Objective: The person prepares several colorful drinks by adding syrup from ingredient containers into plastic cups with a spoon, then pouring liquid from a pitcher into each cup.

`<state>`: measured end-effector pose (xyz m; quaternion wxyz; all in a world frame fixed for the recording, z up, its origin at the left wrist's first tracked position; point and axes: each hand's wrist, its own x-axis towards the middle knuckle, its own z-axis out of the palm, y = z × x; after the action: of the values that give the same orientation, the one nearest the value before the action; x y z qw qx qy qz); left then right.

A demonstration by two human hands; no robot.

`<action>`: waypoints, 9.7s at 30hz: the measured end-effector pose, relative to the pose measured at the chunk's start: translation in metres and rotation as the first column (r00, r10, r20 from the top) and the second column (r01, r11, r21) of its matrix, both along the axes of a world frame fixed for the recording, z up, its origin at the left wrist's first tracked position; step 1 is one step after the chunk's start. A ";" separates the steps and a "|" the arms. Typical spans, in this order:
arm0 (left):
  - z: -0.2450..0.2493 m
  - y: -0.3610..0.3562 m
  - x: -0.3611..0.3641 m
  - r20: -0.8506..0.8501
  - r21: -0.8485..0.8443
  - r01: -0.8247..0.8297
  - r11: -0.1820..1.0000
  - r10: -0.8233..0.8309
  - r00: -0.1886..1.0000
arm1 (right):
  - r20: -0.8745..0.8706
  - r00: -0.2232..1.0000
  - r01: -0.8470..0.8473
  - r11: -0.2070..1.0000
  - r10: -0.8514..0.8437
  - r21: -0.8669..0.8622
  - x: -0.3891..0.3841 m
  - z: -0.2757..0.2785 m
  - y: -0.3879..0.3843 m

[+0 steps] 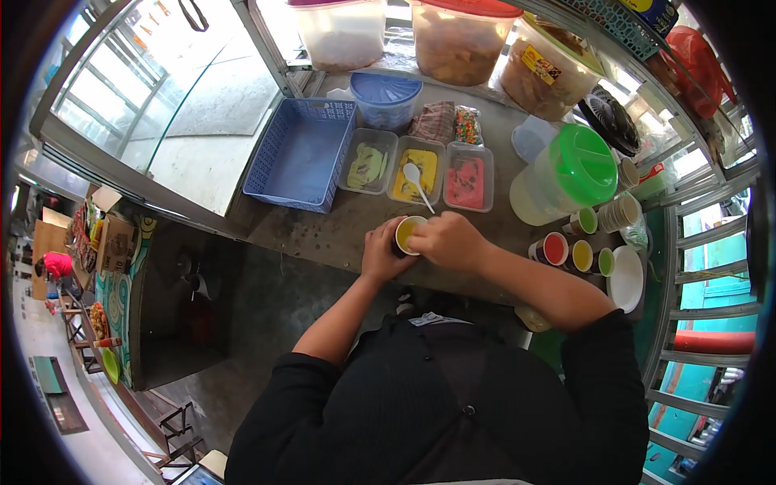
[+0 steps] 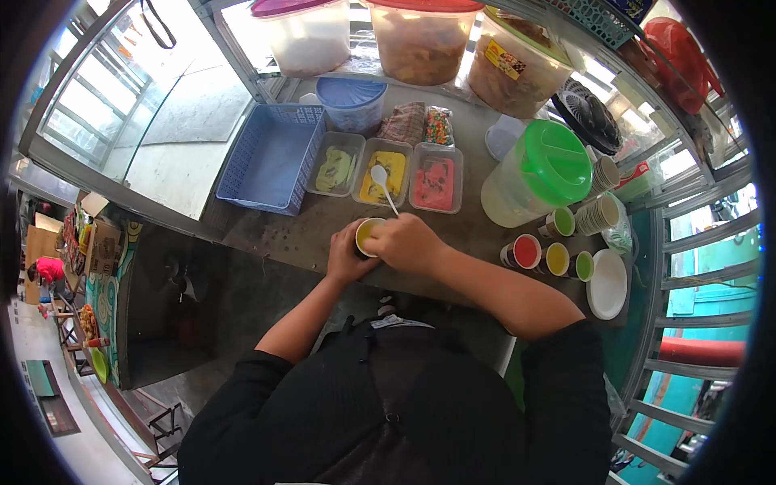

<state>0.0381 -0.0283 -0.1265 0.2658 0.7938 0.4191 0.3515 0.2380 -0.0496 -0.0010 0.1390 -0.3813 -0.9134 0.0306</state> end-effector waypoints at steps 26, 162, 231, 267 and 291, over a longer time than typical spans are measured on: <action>-0.004 -0.004 0.001 0.032 -0.126 -0.016 0.992 0.020 0.999 | -0.238 0.941 0.155 0.932 -0.240 -0.327 0.033 0.005 0.011; 0.177 0.025 0.028 0.102 0.159 0.303 0.940 -0.320 0.942 | -0.449 0.792 0.475 0.880 -0.413 0.030 0.017 0.126 -0.080; 0.199 0.053 0.037 0.003 0.023 0.470 0.883 -0.470 0.883 | -0.317 0.857 0.474 0.863 -0.406 0.175 0.023 0.130 -0.066; 0.187 0.050 0.041 0.255 -0.036 0.449 0.893 -0.426 0.868 | -0.634 0.600 0.672 0.737 -0.488 0.069 0.015 0.118 -0.093; 0.130 0.021 0.061 0.352 -0.051 0.640 0.767 -0.585 0.730 | -0.773 0.306 0.633 0.725 -0.556 -0.271 0.006 0.078 -0.118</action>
<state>0.0992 -0.0077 0.0036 0.4966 0.7952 0.1129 0.3292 0.2440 -0.1674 0.0769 0.5594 -0.6242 -0.5341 0.1105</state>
